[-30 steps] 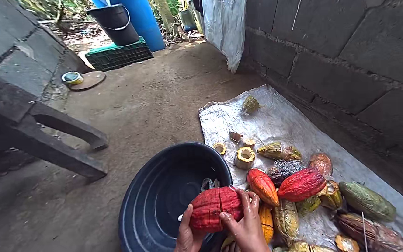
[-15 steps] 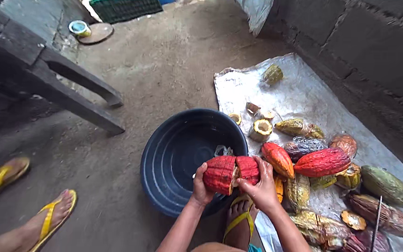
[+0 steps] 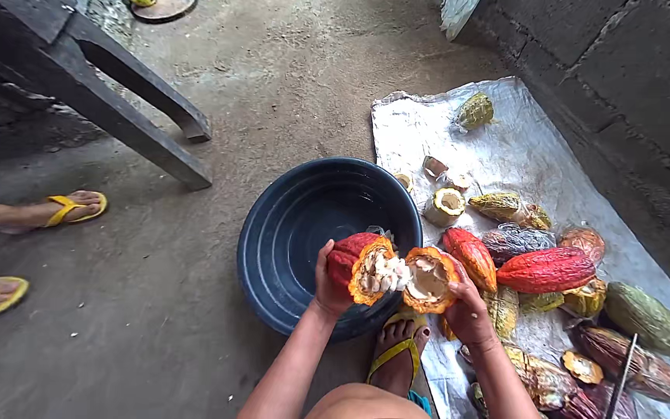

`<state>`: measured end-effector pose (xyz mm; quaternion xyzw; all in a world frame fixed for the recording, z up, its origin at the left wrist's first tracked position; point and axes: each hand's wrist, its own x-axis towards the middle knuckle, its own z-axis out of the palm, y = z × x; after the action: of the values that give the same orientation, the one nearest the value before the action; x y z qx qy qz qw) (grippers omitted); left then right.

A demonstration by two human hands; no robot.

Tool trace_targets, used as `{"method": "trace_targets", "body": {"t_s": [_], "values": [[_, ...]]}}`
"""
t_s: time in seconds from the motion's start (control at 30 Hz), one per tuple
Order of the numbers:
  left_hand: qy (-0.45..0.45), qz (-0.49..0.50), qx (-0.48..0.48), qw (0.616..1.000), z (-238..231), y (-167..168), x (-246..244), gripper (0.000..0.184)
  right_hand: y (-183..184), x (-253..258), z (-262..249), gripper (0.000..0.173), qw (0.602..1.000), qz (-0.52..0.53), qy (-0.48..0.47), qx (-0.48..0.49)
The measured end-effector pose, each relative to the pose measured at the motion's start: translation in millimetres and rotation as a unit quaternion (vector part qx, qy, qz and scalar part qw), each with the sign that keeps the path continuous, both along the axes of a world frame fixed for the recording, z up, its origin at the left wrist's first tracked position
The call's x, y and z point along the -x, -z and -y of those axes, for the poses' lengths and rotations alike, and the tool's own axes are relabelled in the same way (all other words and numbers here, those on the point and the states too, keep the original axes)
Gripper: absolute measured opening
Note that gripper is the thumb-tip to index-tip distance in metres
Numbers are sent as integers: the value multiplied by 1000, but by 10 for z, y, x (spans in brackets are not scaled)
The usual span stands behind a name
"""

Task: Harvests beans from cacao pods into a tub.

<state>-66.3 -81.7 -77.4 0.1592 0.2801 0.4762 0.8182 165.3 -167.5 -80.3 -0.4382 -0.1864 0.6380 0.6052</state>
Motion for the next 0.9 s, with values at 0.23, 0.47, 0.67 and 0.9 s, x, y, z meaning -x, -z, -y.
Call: {"method": "trace_targets", "body": {"t_s": [0.23, 0.47, 0.67, 0.9], "values": [[-15, -22, 44, 999, -51, 118, 311, 54, -10, -82, 49, 60, 978, -203, 37, 11], [29, -324, 137, 936, -490, 147, 729, 61, -69, -126, 196, 78, 984, -172, 30, 21], [119, -467, 257, 838, -778, 369, 1085, 73, -95, -94, 365, 84, 991, -119, 43, 54], [134, -699, 155, 685, -944, 472, 1203, 74, -48, -39, 347, 73, 994, -93, -44, -24]]}}
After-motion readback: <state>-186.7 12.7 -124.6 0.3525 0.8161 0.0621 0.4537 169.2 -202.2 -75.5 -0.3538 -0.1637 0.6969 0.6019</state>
